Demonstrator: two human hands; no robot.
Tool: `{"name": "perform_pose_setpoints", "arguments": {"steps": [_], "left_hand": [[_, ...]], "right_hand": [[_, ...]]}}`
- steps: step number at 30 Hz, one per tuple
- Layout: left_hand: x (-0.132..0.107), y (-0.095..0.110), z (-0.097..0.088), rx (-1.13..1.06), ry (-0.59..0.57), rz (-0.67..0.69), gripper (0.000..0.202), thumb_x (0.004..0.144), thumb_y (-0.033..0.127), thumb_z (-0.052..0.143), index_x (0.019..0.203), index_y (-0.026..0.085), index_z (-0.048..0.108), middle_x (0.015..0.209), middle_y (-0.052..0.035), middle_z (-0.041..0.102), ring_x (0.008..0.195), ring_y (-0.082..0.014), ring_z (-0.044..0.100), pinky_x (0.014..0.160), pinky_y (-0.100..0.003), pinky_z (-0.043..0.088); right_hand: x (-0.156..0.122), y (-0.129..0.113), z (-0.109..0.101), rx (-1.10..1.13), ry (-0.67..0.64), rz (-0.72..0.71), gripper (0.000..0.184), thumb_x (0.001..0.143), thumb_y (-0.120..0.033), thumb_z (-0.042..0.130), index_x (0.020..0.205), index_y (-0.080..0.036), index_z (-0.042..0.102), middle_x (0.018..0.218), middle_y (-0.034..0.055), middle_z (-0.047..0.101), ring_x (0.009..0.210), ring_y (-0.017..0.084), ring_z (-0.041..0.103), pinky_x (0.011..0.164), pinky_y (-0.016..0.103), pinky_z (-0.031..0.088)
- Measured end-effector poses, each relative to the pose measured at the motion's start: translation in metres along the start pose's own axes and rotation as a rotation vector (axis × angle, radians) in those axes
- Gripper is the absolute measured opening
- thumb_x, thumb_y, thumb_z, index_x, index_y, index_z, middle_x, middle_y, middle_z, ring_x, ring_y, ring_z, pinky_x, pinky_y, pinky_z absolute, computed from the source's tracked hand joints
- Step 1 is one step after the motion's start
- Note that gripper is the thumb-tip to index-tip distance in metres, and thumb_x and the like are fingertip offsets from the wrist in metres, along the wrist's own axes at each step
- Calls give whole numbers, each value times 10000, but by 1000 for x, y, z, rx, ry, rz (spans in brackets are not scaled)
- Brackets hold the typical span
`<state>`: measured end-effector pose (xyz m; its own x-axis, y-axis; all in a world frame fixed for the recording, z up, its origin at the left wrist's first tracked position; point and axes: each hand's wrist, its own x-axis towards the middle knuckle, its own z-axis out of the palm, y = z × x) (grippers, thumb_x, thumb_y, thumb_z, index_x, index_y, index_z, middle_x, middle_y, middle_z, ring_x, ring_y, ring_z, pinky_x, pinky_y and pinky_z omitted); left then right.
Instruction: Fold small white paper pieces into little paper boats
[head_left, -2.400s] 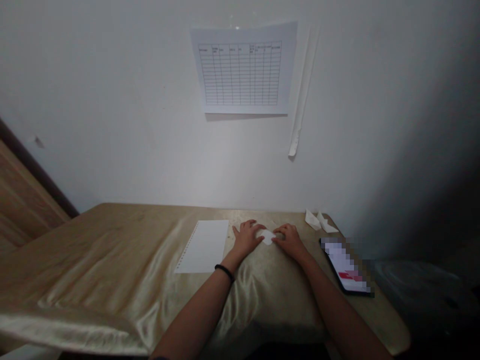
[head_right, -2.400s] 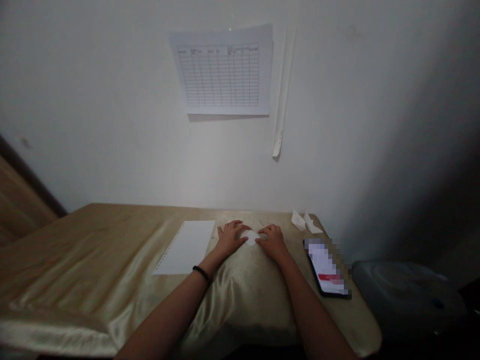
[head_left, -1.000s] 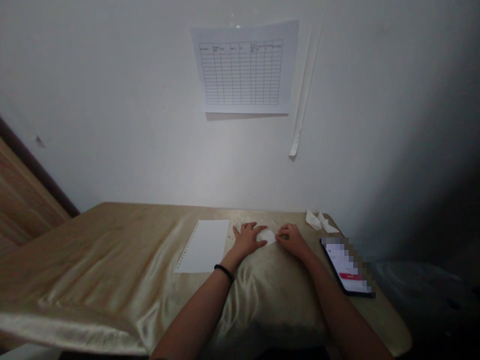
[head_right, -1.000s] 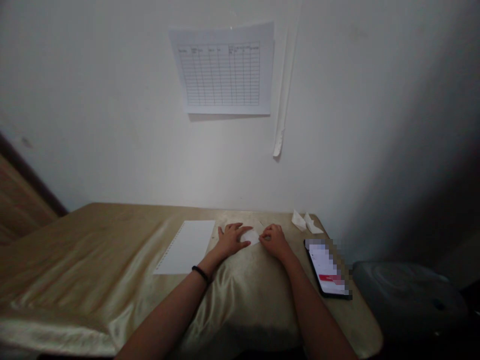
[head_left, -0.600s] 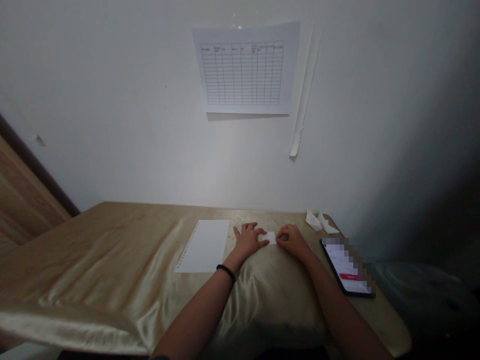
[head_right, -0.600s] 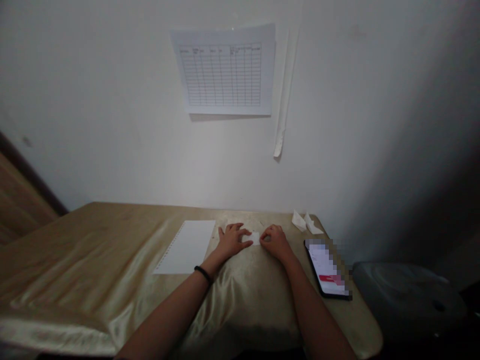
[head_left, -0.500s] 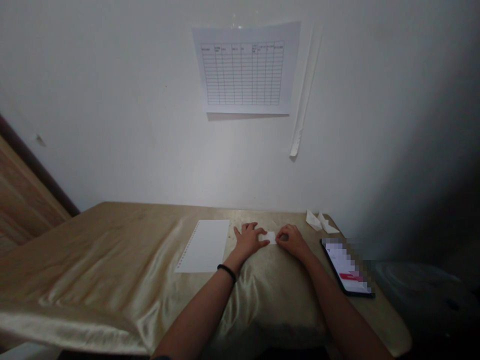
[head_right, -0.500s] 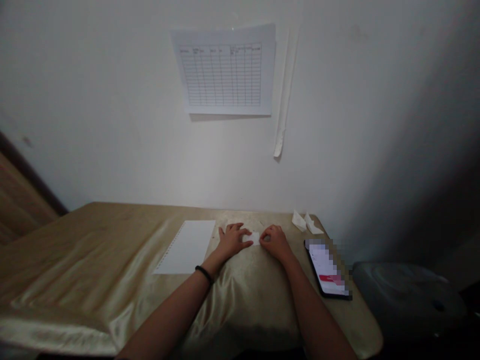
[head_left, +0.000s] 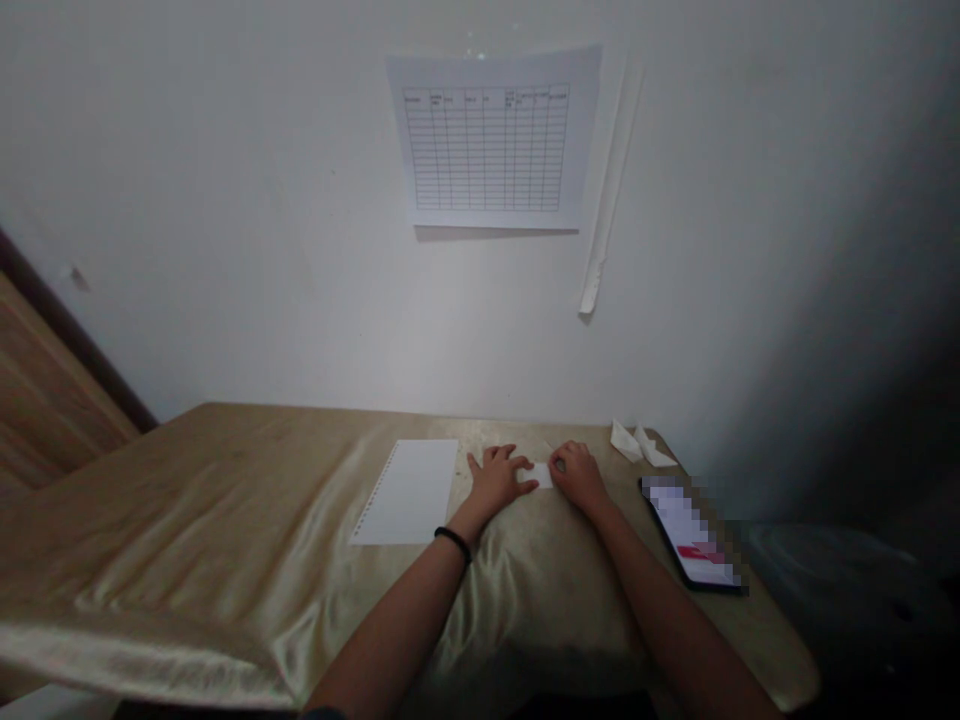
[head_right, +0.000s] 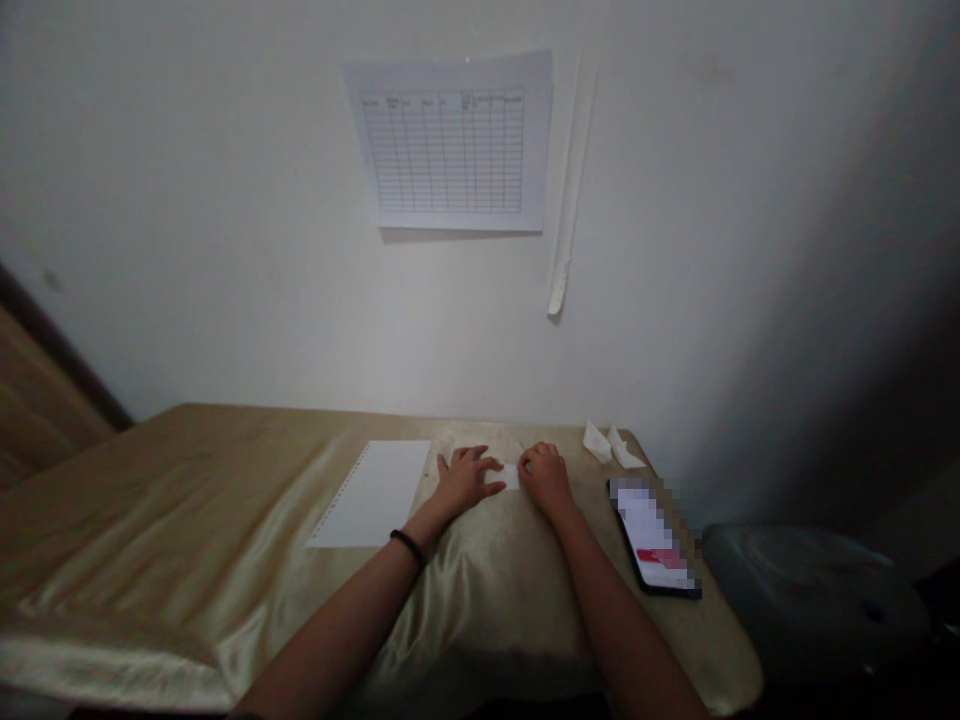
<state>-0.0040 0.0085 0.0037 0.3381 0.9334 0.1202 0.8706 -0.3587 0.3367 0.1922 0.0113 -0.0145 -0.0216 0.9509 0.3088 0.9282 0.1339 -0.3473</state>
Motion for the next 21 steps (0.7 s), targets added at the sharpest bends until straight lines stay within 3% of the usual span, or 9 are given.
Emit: {"name": "perform_pose_setpoints", "arguments": {"steps": [8,13,18,21], "left_hand": [[-4,1,-3,30,-24,10,345,937,508,583,1280,514,626,1525,-27,466,1441,-350,320,1100,-797,103],[-3,2,-6,4,18,-17,363,944,450,595,1306,457,615,1502,-48,486,1421,-323,358,1121,-759,143],[-1,0,-7,-31,58,-23,198,946,417,599,1084,378,736,1437,-23,551,1365,-299,430,1129,-731,179],[-1,-1,-5,-31,54,-22,222,937,460,597,1081,381,746,1419,-26,571,1361,-309,432,1129,-739,163]], "right_hand": [[-3,10,6,173,46,-42,218,886,-236,614,1047,-243,761,1052,76,651,1063,227,535,964,330,403],[-7,18,5,270,31,-101,163,804,-244,706,936,-248,802,1022,75,650,1076,242,527,1010,365,404],[-13,20,2,329,26,-144,78,740,-264,765,800,-216,780,967,68,646,1054,239,535,1007,379,415],[-14,18,1,362,1,-175,50,740,-263,757,738,-213,751,949,60,644,1051,232,540,993,372,426]]}}
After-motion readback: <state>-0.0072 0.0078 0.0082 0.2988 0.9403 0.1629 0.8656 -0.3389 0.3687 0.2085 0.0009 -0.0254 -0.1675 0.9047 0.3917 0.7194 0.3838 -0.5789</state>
